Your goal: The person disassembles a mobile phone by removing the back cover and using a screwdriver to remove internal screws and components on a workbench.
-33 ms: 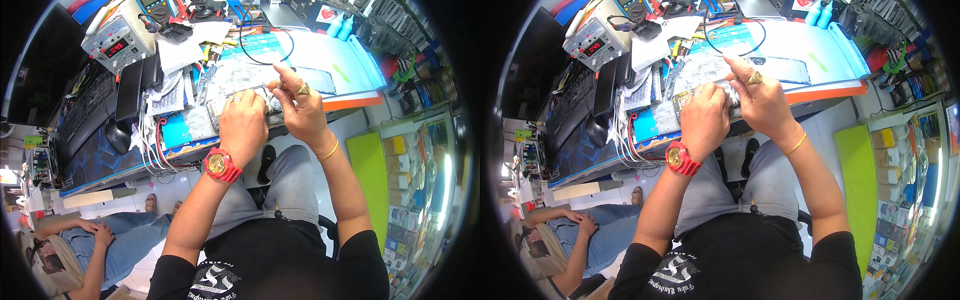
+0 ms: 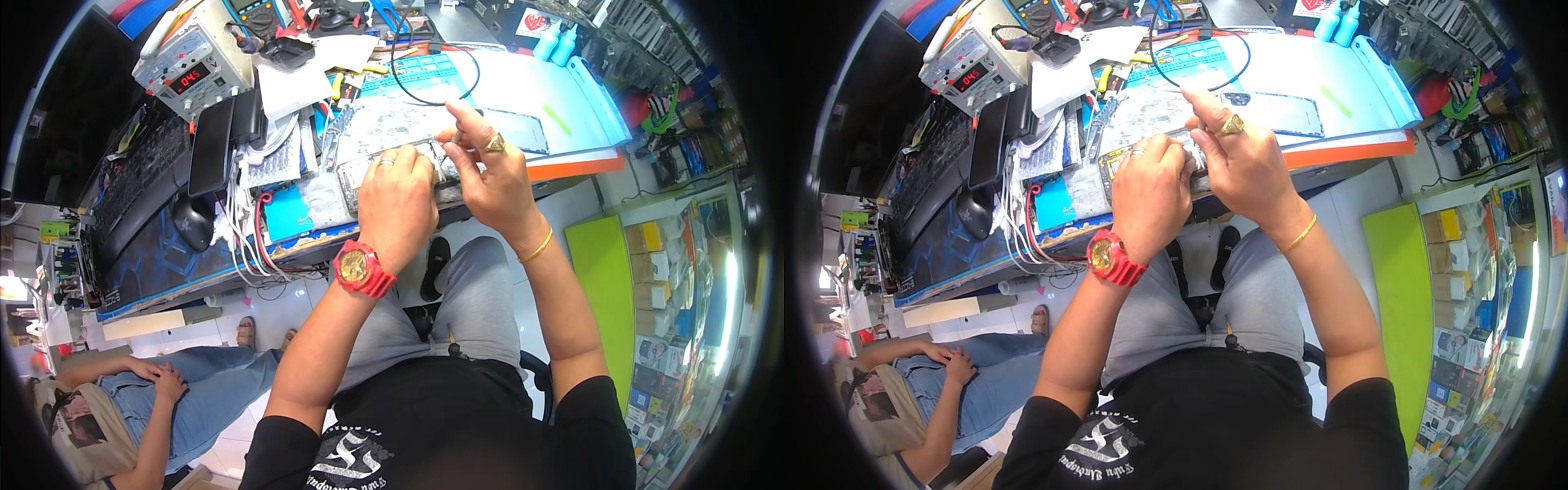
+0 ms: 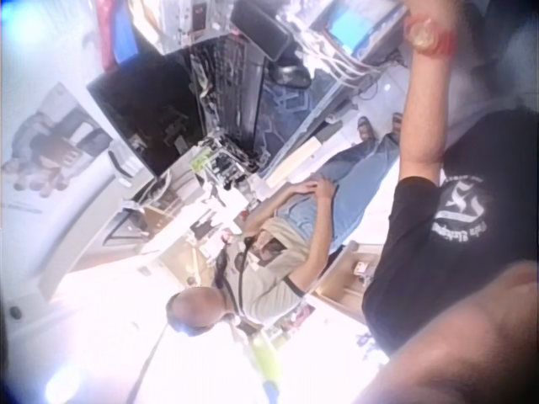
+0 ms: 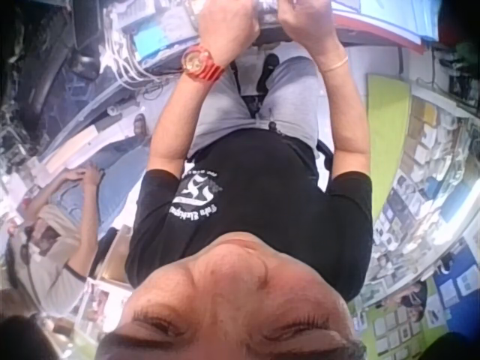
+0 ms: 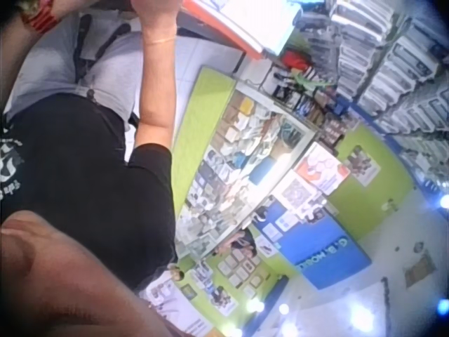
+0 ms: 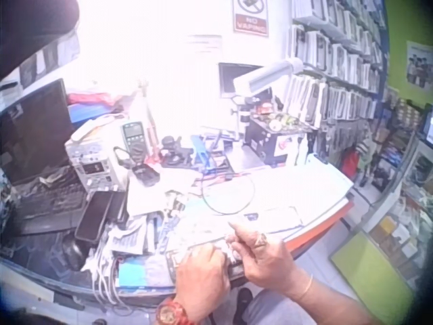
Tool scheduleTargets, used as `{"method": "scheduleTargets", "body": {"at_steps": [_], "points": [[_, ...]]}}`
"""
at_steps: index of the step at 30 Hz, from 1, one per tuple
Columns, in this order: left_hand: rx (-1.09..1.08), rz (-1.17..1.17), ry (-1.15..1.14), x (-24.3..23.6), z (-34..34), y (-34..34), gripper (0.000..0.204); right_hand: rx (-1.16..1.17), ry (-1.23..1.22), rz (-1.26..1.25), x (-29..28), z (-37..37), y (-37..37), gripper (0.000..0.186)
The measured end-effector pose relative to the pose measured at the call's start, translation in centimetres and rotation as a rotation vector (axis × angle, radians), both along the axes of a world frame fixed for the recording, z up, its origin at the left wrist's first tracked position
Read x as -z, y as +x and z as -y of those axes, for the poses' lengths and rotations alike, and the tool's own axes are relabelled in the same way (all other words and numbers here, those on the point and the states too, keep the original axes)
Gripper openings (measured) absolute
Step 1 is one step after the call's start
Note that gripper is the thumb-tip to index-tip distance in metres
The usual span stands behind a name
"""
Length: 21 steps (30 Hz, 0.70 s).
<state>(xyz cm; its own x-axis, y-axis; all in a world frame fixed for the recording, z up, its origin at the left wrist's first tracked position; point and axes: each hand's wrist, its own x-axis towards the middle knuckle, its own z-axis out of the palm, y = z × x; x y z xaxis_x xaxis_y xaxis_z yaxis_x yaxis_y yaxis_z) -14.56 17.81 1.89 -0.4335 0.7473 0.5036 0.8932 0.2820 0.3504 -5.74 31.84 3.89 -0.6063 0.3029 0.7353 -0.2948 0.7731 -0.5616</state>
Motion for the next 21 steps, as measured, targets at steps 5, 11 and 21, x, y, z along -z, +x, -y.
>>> {"method": "scheduleTargets", "body": {"at_steps": [5,11,21], "points": [[0.012,-0.002,0.010,-0.1,0.2,0.0,0.013,0.106,0.031,0.053,-0.1,-0.1,0.2,0.054],[0.005,0.016,0.016,-0.3,0.0,0.2,0.011,0.047,0.085,0.003,0.7,-0.4,0.7,0.056],[0.008,0.001,0.030,-0.1,0.0,0.0,0.010,0.057,0.107,0.090,0.0,0.1,0.3,0.057]]}}
